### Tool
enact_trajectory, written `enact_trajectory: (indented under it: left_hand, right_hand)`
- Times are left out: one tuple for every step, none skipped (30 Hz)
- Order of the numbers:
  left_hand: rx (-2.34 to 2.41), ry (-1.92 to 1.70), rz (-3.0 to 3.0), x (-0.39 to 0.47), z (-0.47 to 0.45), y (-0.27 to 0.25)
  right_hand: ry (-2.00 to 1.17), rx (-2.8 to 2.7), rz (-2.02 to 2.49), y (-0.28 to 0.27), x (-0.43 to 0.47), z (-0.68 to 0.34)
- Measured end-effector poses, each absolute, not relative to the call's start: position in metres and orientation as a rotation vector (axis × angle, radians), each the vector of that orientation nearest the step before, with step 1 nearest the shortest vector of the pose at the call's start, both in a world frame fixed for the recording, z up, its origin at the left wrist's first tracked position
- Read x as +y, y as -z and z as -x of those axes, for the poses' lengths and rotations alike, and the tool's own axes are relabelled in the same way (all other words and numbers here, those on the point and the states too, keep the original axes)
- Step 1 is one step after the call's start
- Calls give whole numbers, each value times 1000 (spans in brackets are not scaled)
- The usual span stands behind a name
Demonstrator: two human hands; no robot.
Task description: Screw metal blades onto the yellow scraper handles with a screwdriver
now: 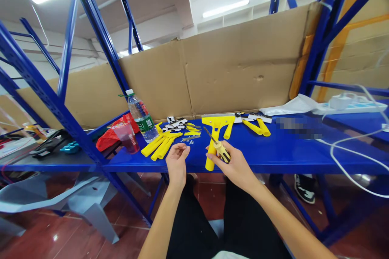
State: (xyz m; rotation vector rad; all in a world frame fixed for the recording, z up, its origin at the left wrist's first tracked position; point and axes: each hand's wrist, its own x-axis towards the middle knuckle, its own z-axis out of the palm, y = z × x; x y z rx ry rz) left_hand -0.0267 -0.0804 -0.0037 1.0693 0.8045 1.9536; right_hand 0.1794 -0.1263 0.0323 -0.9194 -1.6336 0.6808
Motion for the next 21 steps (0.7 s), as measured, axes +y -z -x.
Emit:
enact_trajectory:
  left_hand:
    - [811,-1963,-1087,-80,28,4]
    - [816,-1966,-1109,-80,28,5]
    - [823,-1961,-1136,-80,29,5]
    - [833,-1950,-1167,-81,29,5]
    - [845,-1935,-1201,-82,30,5]
    - [859,-1920,-1235,-82,30,5]
    - [873,-1908,-1268,-82,30,5]
    - [886,-1895,-1300,-83,30,5]
    - [896,-1878,-1331,-83,30,5]
    - [902,-1859,-1356,-83,31,5]
    - [907,-1839,-1375,-82,31,5]
    - [911,-1820,-1386,-82,32,6]
    - [918,-1801,-1392,-82,33,7]
    - [927,-1787,-1394,-80,34,7]
    - [938,-1779,-1392,-79,37,7]
    - [952,-1774,-1392,-76,41,6]
    - [967,-1768,-1401,-71,45,4]
    - [984,-1761,-1419,-64,50,1]
    - [1002,-1748,-1449,-55,57,-5]
    - [1018,-1727,-1493,-43,64,-11]
    - [1030,-1703,-1545,-29,72,-20]
  right_hand:
    - [-663,-1618,933,-34,-125,-184]
    - [-650,-1606,945,-34,-123,-187]
    - [-634,-1597,957,-34,-121,-191]
    - [-617,-1591,970,-34,-119,-193]
    - [-601,-1589,982,-34,-118,-196]
    - [-587,-1590,992,-34,-116,-198]
    - [-578,-1594,999,-33,-114,-200]
    - [-572,-1600,1005,-33,-112,-202]
    - [-570,-1607,1011,-32,-110,-204]
    - [-568,-1614,1019,-31,-108,-206]
    - [-564,-1621,1028,-30,-107,-207]
    - [-559,-1625,1039,-28,-105,-209]
    - [-553,-1629,1049,-27,-103,-211]
    - [-549,-1634,1056,-25,-102,-212]
    - [-551,-1637,1060,-24,-101,-214]
    - [-559,-1637,1064,-22,-99,-215]
    - [-575,-1636,1067,-20,-98,-216]
    - [-601,-1631,1073,-18,-96,-217]
    - [-638,-1620,1079,-17,-95,-217]
    - [-684,-1603,1087,-16,-93,-217]
    - [-734,-1585,1098,-15,-90,-216]
